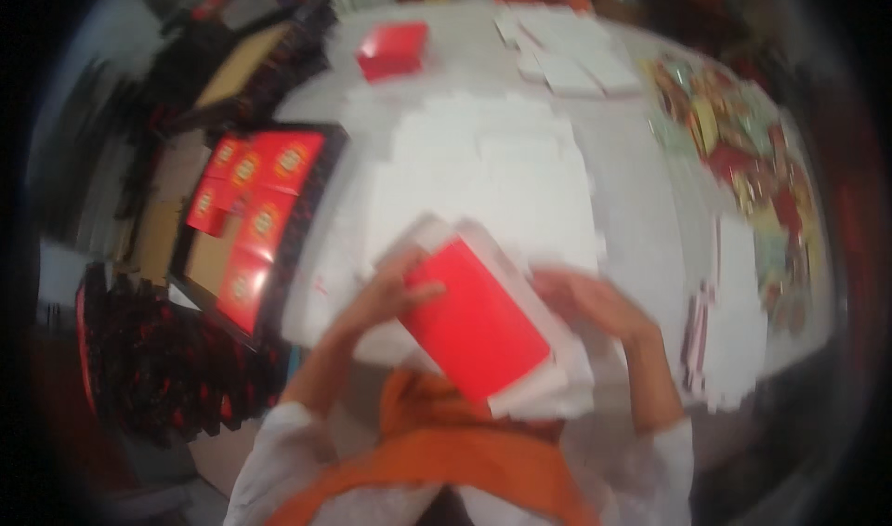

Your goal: The person assembles small red boxes by folding white cardboard pieces and inserting them into red plastic shells. The person repeatedly picks up a white cardboard piece, folds it, and places it into a red shell, then stacks the completed box on the table.

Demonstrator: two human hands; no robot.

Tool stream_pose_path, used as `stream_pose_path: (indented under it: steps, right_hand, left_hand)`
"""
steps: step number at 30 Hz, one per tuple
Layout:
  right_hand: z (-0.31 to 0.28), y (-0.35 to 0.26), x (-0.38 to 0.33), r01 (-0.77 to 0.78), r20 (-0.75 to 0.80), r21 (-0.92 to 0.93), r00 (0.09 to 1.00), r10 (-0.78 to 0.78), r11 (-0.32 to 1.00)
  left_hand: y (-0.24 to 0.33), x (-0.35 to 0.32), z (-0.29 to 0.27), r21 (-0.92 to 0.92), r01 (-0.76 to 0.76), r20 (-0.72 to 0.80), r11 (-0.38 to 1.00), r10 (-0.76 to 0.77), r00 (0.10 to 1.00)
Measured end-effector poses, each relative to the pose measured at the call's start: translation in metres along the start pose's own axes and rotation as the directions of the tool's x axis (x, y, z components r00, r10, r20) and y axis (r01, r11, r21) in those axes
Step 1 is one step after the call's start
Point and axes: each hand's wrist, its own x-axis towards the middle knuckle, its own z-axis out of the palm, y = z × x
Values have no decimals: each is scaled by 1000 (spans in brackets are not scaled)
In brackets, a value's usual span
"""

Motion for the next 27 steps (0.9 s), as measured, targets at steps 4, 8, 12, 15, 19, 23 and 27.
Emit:
stream_pose_path:
  steps: [4,8,12,15,19,23,27]
  right_hand:
    - [24,-17,34,-133,-140,-267,985,98,954]
    - [35,-13,44,-150,-124,-45,982,144,988]
    - [42,-5,46,-80,-134,-297,990,42,951]
    - [44,-3,47,-70,-142,-410,990,12,909]
    - [47,-4,49,-62,-135,-415,991,6,908]
    - [51,-6,50,-81,-139,-451,990,19,889]
    - [52,-6,51,-77,-130,-484,991,15,872]
  left_hand:
    - [32,1,-6,-144,168,72,975,-159,985]
    - [39,4,-6,-136,260,82,956,-250,965]
    - [40,2,-5,-139,393,111,909,-380,918]
    - [35,5,-4,-197,419,134,886,-399,907]
    - [36,5,-2,-195,445,135,874,-426,895]
    - [38,6,2,-135,367,123,920,-352,928]
    - [41,6,0,-91,341,106,936,-331,938]
